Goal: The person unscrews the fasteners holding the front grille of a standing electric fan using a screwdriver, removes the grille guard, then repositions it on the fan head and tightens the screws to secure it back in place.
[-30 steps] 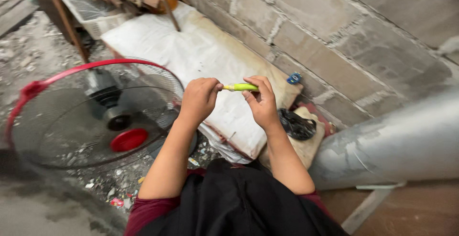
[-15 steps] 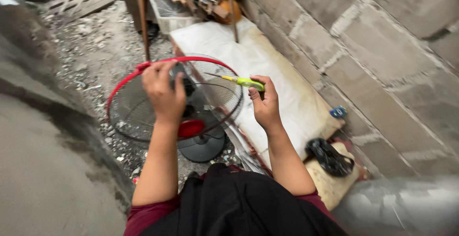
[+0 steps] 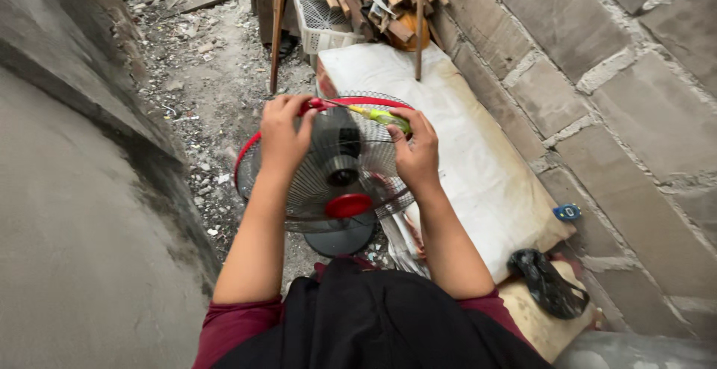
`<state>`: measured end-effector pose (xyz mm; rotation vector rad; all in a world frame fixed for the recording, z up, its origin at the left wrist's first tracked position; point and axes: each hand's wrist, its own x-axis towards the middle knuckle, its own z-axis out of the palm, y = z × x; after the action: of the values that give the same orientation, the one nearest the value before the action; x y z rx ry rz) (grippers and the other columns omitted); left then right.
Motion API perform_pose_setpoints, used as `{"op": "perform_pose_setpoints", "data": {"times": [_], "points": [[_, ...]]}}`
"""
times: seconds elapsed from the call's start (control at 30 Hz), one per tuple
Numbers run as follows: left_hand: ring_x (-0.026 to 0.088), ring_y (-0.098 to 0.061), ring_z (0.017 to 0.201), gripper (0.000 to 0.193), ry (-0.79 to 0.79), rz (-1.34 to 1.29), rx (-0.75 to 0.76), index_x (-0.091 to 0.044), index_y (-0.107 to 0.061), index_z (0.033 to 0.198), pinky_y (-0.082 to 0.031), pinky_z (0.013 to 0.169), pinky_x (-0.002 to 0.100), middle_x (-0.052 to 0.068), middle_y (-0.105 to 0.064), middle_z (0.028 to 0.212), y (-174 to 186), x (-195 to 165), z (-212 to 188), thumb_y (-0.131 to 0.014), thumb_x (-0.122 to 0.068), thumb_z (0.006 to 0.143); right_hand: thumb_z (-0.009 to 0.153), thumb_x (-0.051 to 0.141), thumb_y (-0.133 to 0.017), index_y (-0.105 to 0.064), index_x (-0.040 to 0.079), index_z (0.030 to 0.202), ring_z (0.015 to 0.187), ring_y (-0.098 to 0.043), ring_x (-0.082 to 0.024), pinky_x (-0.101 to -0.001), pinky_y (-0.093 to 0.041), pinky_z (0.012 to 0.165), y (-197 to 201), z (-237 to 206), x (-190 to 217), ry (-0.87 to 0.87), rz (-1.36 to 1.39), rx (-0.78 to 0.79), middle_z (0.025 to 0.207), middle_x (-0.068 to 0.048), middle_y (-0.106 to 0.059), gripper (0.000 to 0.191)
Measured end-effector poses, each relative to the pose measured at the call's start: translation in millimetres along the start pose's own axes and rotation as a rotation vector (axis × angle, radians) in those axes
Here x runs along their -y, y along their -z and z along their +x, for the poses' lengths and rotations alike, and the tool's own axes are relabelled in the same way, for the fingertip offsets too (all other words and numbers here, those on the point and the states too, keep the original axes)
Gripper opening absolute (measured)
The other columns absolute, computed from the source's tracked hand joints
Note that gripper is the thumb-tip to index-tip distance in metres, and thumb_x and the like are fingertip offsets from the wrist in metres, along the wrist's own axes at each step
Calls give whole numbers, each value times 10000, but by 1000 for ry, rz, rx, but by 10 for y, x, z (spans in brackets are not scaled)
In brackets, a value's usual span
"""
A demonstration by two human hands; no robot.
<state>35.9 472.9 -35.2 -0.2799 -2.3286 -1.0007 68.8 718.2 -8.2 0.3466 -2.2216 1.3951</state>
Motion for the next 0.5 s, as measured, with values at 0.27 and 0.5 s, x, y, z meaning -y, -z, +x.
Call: {"op": "perform_pose_setpoints", "data": {"times": [0.27, 0.5], "points": [[336, -598, 994, 221, -12, -105, -5, -57, -698, 1117, -484, 884, 436, 115, -646, 1004, -98, -68, 58, -733, -153, 921, 1028, 209, -659, -633, 65, 1215, 918, -694, -280, -367, -531, 823, -3, 3, -81, -30, -94, 41, 1040, -139, -719, 237], [334, -624, 997, 262, -27, -145, 31, -52, -697, 1140, -493, 882, 432, 123, -661, 1016, -120, -89, 50, -739, -135, 895, 1129, 153, -541, -434, 36, 1430, 1294, -568, -293, -395, -457, 1133, -22, -92, -174, 153, 50, 36, 1503, -231, -408, 340]]}}
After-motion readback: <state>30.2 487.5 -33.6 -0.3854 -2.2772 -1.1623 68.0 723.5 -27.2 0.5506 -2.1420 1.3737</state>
